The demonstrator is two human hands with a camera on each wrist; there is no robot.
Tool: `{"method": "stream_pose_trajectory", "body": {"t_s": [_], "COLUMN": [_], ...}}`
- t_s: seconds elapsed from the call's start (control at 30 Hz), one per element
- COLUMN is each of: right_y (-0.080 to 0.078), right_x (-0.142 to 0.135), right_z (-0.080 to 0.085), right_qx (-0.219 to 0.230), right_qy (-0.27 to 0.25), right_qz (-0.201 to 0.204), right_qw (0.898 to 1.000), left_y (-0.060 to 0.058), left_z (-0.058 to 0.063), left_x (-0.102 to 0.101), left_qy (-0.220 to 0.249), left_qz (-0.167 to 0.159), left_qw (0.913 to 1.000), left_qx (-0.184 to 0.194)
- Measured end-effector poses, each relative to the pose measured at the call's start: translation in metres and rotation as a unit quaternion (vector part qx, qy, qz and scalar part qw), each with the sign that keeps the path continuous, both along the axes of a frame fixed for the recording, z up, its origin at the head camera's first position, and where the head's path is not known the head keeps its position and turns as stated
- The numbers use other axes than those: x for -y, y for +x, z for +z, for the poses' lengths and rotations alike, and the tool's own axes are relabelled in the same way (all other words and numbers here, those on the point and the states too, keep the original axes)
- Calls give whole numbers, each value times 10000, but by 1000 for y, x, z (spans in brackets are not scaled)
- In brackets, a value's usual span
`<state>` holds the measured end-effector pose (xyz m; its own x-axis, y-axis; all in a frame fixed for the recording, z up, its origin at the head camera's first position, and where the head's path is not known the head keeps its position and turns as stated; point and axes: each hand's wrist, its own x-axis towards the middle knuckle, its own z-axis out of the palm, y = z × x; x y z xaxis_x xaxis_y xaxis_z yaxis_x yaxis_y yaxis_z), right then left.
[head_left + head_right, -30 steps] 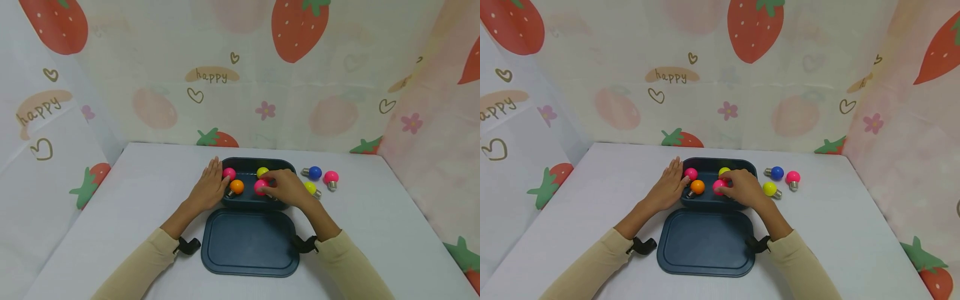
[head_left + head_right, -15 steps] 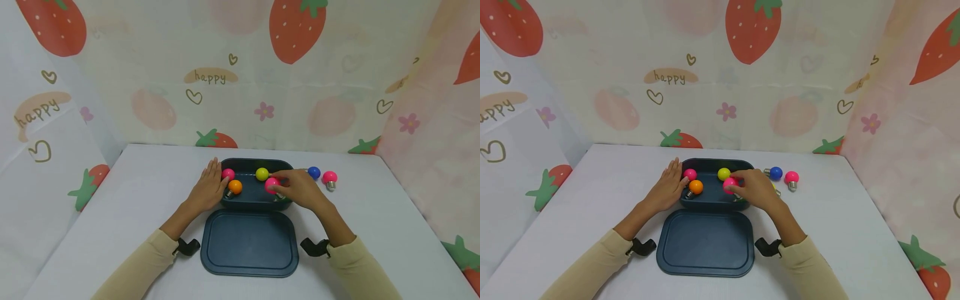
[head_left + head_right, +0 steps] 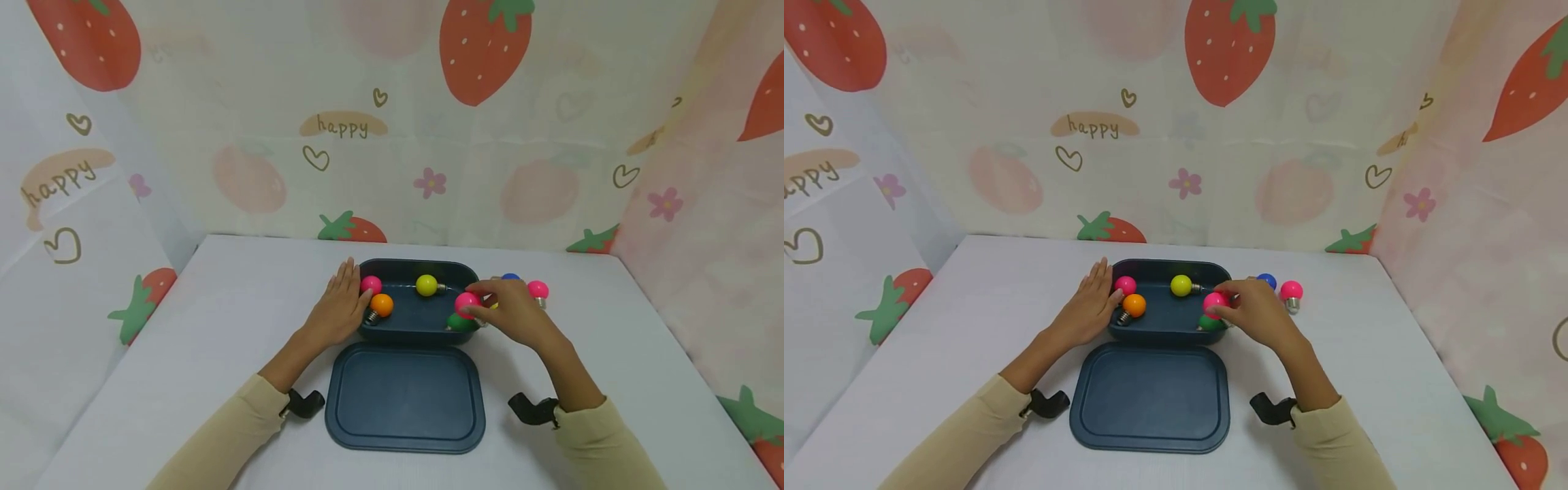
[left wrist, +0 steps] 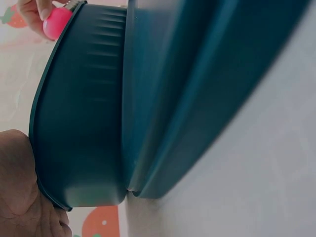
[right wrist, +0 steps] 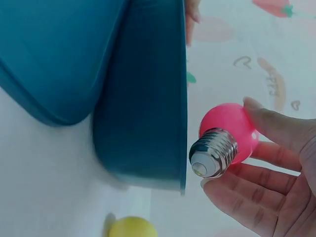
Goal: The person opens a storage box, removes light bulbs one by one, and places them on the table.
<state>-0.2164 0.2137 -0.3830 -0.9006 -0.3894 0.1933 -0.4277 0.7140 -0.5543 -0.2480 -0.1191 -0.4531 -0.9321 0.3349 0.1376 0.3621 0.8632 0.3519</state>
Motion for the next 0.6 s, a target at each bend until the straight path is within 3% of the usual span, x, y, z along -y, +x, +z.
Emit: {"method": "stream_pose_trajectory", "body": {"t_s": [0.23, 0.6], "right_y": [0, -4], "right_x": [-17, -41], "right_z": [4, -1], "right_qx": [-48, -119], "right_qy": [-13, 74], "right_qz": [-46, -528], "right_qw": [10000, 9985], "left_y": [0, 0], "left_z": [1, -2], "left_x": [1, 1], "left_qy": [52, 85], "left_qz": [-20, 3], "left_qw": [10000, 9999], "left_qx": [11, 97]}}
